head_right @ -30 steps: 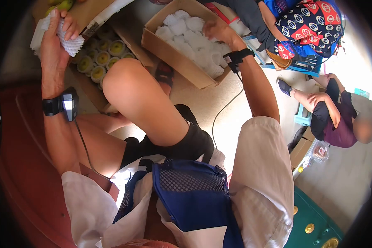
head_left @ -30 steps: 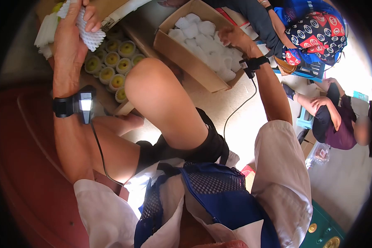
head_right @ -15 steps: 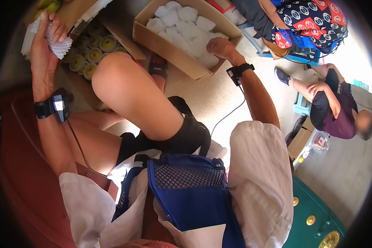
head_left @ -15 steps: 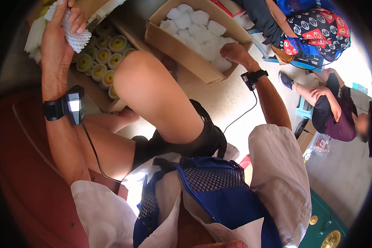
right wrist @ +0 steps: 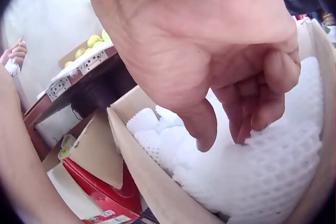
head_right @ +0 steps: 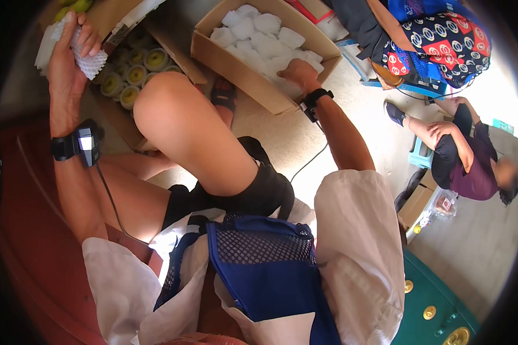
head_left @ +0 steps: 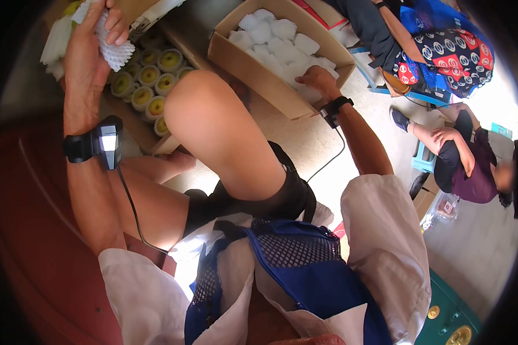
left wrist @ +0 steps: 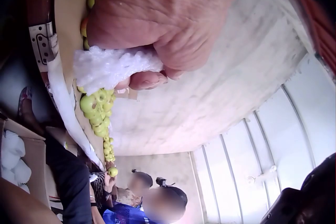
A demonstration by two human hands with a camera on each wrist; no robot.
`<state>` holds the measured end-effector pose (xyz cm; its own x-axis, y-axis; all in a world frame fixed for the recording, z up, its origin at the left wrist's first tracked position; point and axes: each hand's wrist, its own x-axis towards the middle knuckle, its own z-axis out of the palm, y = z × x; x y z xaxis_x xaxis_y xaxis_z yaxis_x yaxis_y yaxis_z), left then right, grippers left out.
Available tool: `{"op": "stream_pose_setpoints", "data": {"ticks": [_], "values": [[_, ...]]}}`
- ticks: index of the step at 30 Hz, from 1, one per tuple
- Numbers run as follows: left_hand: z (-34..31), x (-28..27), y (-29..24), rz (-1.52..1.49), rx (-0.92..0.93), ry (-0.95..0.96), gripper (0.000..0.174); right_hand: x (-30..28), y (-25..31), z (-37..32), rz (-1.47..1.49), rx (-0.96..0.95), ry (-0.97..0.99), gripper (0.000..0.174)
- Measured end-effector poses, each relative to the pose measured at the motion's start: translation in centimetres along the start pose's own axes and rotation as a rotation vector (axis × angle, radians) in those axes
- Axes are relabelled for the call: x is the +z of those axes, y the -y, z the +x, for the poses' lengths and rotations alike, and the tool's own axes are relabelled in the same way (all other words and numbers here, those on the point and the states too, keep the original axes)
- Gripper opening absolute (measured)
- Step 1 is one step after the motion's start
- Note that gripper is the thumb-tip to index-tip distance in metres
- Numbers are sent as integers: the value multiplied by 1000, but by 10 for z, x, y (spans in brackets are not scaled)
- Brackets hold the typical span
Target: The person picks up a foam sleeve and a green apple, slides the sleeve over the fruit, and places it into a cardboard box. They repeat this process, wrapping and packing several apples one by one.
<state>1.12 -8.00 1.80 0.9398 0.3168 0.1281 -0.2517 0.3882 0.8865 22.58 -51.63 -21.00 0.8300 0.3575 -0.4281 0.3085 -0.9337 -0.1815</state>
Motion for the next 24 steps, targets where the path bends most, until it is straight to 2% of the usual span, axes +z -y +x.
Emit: {"op": "stream_pose_setpoints", "data": {"ticks": [5, 7, 9, 10, 11, 13, 15, 17, 24], "values": [[1, -6, 1, -34, -13, 15, 25, 7, 9, 1, 162, 21, -31, 43], [28, -82, 31, -272, -80, 139, 26, 6, 11, -1, 250, -9, -86, 40], [23, -77, 29, -260, -64, 50, 26, 0, 6, 0, 363, -108, -159, 34], [2, -12, 8, -128, -16, -101, 25, -6, 8, -3, 525, -70, -123, 32], [-9, 23, -4, 3, 31, -251, 24, -15, 11, -8, 686, -31, -87, 30], [6, -28, 17, -346, -75, -140, 24, -27, 14, -13, 927, 20, -39, 26], [5, -28, 15, -329, -94, -121, 24, -35, 17, -13, 1088, 40, -20, 23], [-11, 26, -8, 50, -31, -203, 24, -41, 21, -12, 1173, 33, -15, 21], [-15, 28, -14, 99, -68, -169, 19, -49, 39, 0, 1459, -2, 50, 10]]}}
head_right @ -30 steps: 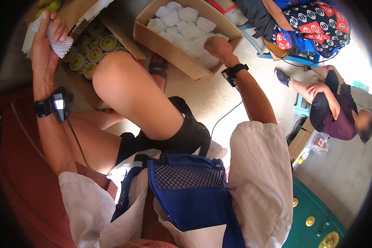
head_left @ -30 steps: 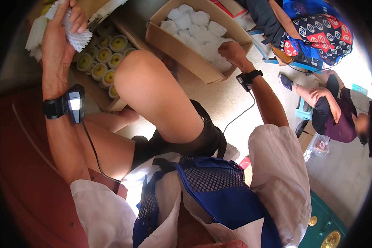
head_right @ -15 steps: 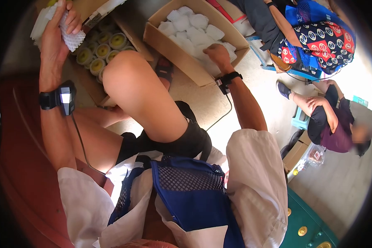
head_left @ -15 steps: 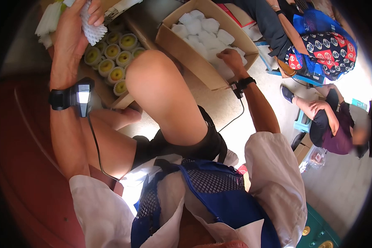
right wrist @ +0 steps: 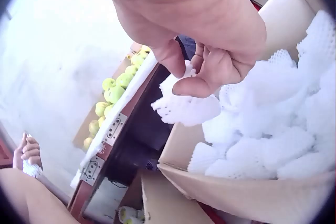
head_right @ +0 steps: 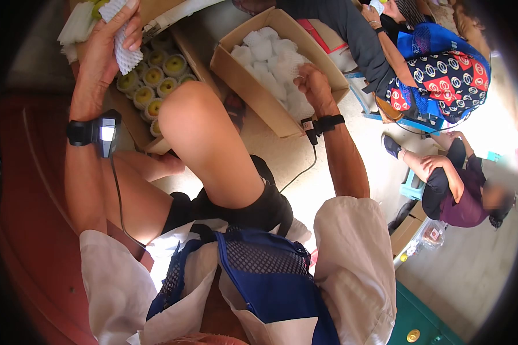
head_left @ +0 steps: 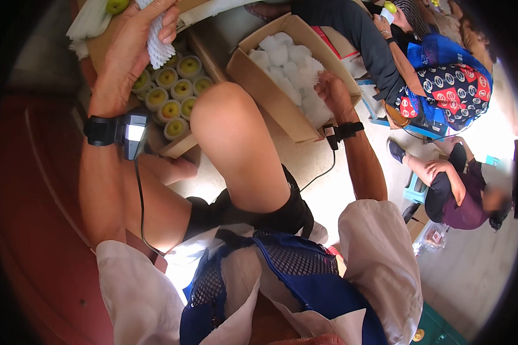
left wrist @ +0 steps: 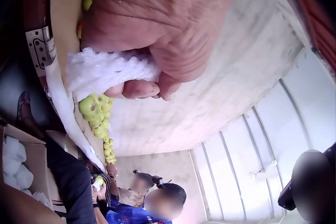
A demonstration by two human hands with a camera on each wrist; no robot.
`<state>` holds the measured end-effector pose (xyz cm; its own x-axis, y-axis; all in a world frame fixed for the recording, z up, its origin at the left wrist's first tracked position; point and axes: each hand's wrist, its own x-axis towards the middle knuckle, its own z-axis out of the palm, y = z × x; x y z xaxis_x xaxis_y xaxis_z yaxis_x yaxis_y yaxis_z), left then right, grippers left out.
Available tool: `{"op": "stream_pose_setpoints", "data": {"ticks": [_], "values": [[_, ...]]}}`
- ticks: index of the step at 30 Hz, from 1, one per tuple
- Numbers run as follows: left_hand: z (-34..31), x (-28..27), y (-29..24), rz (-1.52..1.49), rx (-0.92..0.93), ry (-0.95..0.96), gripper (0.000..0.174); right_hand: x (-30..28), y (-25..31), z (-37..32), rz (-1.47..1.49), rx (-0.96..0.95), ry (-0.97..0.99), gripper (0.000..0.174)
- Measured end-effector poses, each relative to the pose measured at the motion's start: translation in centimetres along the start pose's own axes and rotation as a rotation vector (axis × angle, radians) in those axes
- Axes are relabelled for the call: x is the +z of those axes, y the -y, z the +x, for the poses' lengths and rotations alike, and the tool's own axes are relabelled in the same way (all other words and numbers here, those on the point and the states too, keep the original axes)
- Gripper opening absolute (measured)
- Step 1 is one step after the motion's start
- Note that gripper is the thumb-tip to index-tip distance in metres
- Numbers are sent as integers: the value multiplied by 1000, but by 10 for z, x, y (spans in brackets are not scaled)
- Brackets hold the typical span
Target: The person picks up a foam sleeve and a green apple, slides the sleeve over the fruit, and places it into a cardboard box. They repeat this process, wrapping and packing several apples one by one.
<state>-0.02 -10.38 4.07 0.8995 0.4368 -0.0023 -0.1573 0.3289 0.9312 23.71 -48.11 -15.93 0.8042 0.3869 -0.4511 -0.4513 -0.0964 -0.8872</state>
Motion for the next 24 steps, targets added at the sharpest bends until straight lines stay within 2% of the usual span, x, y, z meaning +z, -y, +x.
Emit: {"op": "stream_pose_setpoints", "data": {"ticks": [3, 6, 9, 12, 13, 17, 18, 19, 24], "values": [[0, -5, 1, -4, 6, 20, 18, 4, 1, 2, 110, 41, 8, 7], [0, -9, 2, -14, -23, 45, 17, -4, -5, 16, 242, 49, 130, 7], [4, -11, 11, 94, -27, 63, 21, 21, 13, 7, 304, 7, 208, 7], [8, -15, 23, 232, -6, 52, 28, 69, 44, -20, 229, -82, 195, 6], [8, -13, 24, 338, -54, 19, 27, 84, 53, -27, 190, -123, 206, 6], [1, 5, 24, 421, -68, 2, 29, 137, 80, -47, 69, -282, 294, 8], [3, 2, 24, 522, -136, 4, 32, 149, 84, -50, 45, -319, 322, 9], [11, -5, 38, 504, -118, -10, 35, 160, 87, -51, 55, -343, 340, 9], [7, 6, 34, 506, -93, -39, 39, 205, 101, -69, -17, -485, 377, 12]]}}
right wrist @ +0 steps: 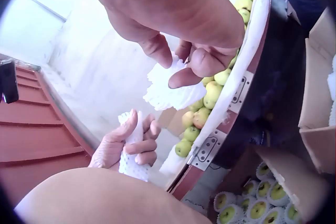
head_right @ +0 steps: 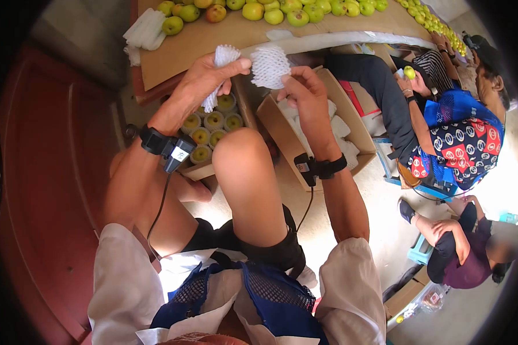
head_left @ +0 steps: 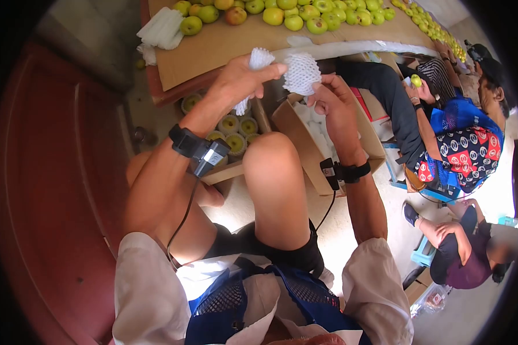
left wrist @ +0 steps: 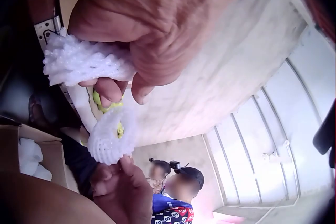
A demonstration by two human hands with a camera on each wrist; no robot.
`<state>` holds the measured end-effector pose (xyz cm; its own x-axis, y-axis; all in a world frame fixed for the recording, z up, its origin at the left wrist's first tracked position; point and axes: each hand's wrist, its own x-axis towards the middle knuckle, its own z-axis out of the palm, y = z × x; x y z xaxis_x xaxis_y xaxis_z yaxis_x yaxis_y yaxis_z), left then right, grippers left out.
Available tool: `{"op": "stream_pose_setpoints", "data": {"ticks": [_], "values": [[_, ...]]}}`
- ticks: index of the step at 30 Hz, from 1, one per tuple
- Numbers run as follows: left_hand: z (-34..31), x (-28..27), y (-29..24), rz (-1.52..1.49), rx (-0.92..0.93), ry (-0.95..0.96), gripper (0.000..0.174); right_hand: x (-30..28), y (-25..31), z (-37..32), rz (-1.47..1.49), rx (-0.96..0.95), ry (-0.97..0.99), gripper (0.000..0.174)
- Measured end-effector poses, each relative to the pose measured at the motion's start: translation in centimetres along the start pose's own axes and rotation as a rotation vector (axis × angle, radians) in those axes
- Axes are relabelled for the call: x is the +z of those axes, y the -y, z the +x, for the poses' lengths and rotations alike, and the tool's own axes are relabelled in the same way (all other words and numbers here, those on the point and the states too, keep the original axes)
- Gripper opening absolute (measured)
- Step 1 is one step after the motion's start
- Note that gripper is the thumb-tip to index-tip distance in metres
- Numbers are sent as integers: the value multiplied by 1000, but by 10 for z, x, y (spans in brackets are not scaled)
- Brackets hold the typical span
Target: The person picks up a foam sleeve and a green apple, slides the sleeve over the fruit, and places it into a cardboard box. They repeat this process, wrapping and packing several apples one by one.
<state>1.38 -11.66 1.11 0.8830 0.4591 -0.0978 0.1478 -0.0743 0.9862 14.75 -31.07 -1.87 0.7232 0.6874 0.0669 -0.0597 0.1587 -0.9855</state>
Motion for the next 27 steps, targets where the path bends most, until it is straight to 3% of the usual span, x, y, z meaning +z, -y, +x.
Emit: {"op": "stream_pose_setpoints", "data": {"ticks": [12, 15, 18, 21, 24, 27], "values": [[2, -5, 1, -111, -20, -41, 19, 26, 5, 0, -152, 13, 109, 14], [6, -4, 7, -78, 3, -79, 16, 34, 8, -4, -170, 20, 27, 19], [12, -5, 20, 112, 143, -159, 20, 29, -13, 5, -296, -234, -99, 33], [18, -1, 34, 226, 341, -164, 30, 44, 2, -4, -577, -305, -144, 39], [3, 3, 14, 400, 309, -75, 39, 51, 1, -3, -761, -406, -166, 44], [0, 4, 12, 396, 249, -1, 41, 45, -13, 3, -829, -362, -142, 42]]}}
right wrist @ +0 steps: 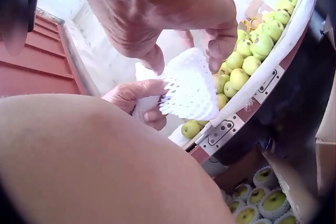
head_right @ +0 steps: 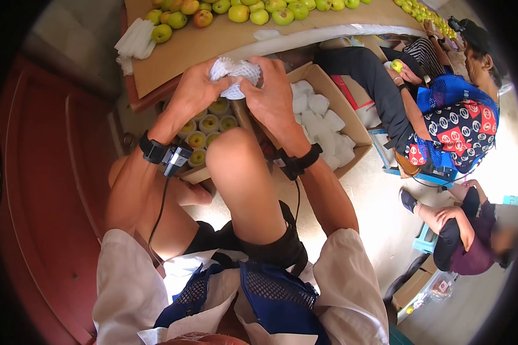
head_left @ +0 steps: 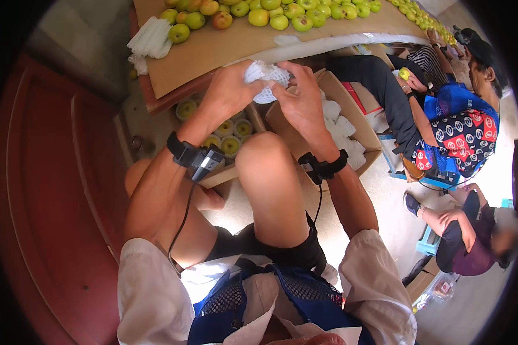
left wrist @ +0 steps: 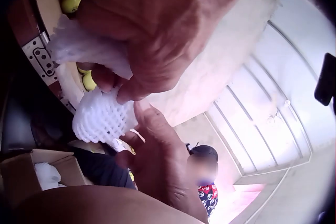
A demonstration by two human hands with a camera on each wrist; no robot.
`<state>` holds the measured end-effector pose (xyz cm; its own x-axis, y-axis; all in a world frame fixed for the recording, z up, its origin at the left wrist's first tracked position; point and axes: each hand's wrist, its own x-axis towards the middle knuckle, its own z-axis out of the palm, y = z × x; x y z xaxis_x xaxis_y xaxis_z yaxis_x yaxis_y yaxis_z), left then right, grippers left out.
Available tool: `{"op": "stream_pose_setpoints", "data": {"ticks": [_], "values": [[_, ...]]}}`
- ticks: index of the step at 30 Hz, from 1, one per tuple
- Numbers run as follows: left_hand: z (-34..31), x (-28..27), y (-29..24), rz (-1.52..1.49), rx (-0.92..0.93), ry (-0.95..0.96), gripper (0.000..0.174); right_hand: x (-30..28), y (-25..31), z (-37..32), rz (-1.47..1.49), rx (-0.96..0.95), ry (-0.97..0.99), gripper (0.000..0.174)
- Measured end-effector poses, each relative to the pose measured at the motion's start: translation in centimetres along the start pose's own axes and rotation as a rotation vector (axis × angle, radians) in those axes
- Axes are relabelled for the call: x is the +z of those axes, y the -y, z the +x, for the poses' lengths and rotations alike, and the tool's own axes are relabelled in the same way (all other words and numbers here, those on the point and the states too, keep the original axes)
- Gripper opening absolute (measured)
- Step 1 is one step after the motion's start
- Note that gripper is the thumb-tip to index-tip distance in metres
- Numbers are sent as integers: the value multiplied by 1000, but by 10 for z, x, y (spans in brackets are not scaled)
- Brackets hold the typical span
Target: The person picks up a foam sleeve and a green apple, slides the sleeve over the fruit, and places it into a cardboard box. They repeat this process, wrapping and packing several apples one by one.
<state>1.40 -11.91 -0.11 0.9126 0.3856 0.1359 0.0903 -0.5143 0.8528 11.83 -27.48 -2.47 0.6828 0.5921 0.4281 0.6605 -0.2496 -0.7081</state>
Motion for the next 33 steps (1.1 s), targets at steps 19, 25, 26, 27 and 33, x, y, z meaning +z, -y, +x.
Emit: {"op": "stream_pose_setpoints", "data": {"ticks": [19, 25, 26, 27, 33], "values": [[-5, 6, 6, 99, 159, 46, 20, -2, -12, 2, 484, 292, 164, 38], [-9, 3, 0, 43, 188, 90, 23, -2, -17, 0, 697, 382, 212, 35], [-9, 2, -1, 51, 194, 100, 24, 0, -18, -1, 653, 361, 192, 35], [-9, 3, -2, 59, 199, 110, 26, 2, -20, -1, 608, 340, 172, 34], [-10, 3, -2, 90, 230, 106, 31, 0, -36, 1, 717, 450, 130, 31]]}}
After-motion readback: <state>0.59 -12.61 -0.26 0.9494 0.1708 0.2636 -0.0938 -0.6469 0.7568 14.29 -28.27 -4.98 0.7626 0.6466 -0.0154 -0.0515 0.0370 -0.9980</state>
